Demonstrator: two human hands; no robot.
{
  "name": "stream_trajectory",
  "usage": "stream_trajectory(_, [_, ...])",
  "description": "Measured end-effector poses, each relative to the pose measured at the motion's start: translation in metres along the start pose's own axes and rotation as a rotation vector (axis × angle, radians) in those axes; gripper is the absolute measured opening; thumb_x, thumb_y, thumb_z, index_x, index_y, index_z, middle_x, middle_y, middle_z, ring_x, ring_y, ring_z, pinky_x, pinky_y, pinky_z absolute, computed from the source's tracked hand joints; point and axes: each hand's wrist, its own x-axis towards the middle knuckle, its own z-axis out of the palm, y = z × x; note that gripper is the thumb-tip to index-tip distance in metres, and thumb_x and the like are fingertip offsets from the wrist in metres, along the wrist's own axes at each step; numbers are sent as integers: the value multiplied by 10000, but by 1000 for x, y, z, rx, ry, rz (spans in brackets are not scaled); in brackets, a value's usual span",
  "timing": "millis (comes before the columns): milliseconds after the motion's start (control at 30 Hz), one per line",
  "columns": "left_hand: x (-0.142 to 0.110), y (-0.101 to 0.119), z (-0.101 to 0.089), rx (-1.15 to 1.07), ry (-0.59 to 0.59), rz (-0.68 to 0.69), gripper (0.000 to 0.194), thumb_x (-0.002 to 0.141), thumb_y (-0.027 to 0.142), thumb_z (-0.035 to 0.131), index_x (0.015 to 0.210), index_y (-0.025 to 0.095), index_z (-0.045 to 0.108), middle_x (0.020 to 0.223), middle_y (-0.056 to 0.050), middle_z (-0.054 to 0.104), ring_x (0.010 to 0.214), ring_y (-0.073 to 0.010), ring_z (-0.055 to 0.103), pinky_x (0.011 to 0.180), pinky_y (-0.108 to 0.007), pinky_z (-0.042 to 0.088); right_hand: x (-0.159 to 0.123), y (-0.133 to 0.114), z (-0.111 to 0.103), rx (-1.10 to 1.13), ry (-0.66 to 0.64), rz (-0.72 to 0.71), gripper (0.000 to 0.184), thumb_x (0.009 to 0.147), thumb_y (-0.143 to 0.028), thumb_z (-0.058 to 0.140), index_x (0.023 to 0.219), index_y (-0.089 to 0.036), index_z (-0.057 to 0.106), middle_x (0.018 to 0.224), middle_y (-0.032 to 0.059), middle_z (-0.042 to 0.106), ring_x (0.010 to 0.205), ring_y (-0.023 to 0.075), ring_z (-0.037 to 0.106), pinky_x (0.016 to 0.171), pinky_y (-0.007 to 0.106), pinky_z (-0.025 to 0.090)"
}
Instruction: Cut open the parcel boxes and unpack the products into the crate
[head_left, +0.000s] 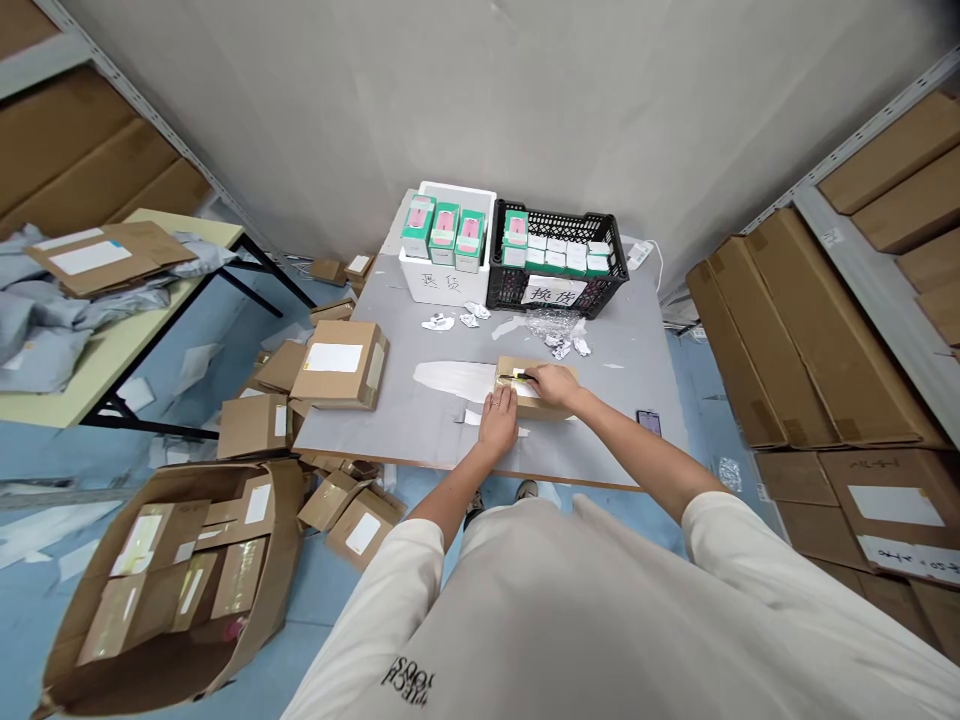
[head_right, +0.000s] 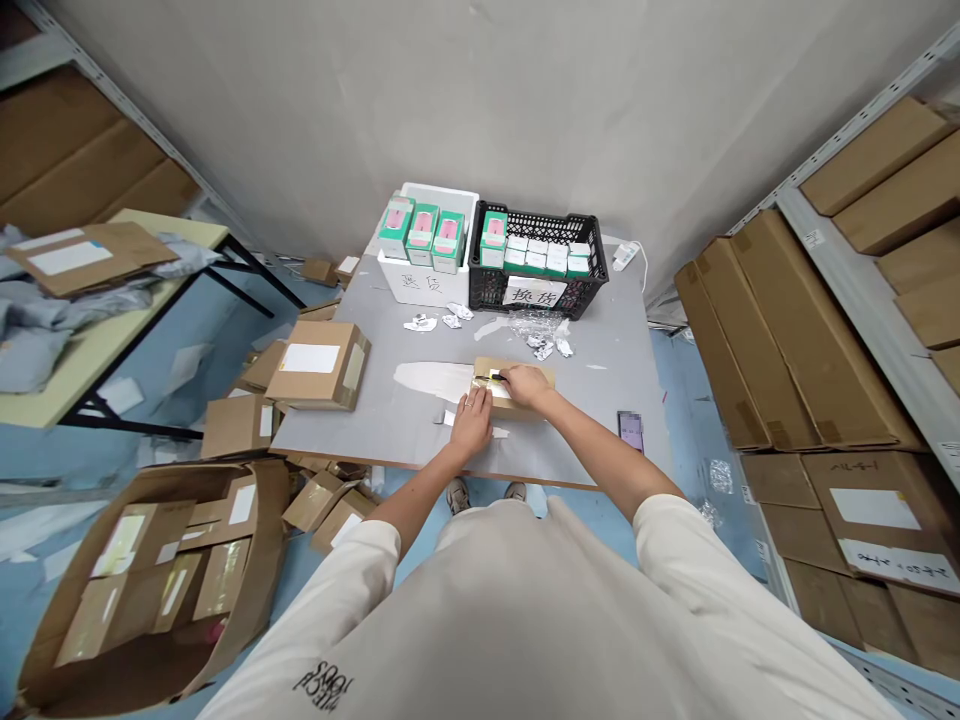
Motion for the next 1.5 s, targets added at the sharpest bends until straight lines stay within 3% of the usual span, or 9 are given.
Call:
stream_trajectory(567, [-2, 3, -4, 26, -12, 0, 813, 851, 185, 510, 1622, 97, 268, 1664, -190, 338, 1581, -309, 228, 1280, -505, 182, -1, -8, -6, -65, -15, -31, 389, 1061, -283, 401, 1353, -192, 641, 1227, 170, 728, 1132, 284, 687, 930, 337, 472])
stream_trajectory(733, [-1, 4, -3, 45, -8, 5, 813, 850, 204, 517, 1617, 86, 275, 1668, -198, 327, 1583, -320, 218, 1280, -517, 171, -3, -12, -5, -101, -4, -24, 350, 1020, -193, 448, 1310, -150, 640, 1185, 187, 736, 1104, 286, 701, 939, 341, 472])
stream_trajectory(967, [-1, 4, -2, 69, -5, 14, 798, 853, 205, 512, 1604, 48, 294, 1666, -209, 323, 1578, -325, 224, 1282, -515, 173, -6, -15, -5, -88, -14, -8, 330, 1023, -196, 457, 1283, -148, 654, 1188, 200, 737, 1102, 284, 711, 931, 341, 483])
stream_trajectory(1500, [-4, 6, -7, 90, -19, -1, 854, 839, 178, 523, 1640, 126, 231, 1681, -180, 313, 1579, -321, 233, 1271, -545, 186, -22, 18, -1, -91, -35, 39, 350, 993, -168, 483, 1269, -173, 699, 1210, 198, 729, 1128, 293, 695, 968, 375, 463])
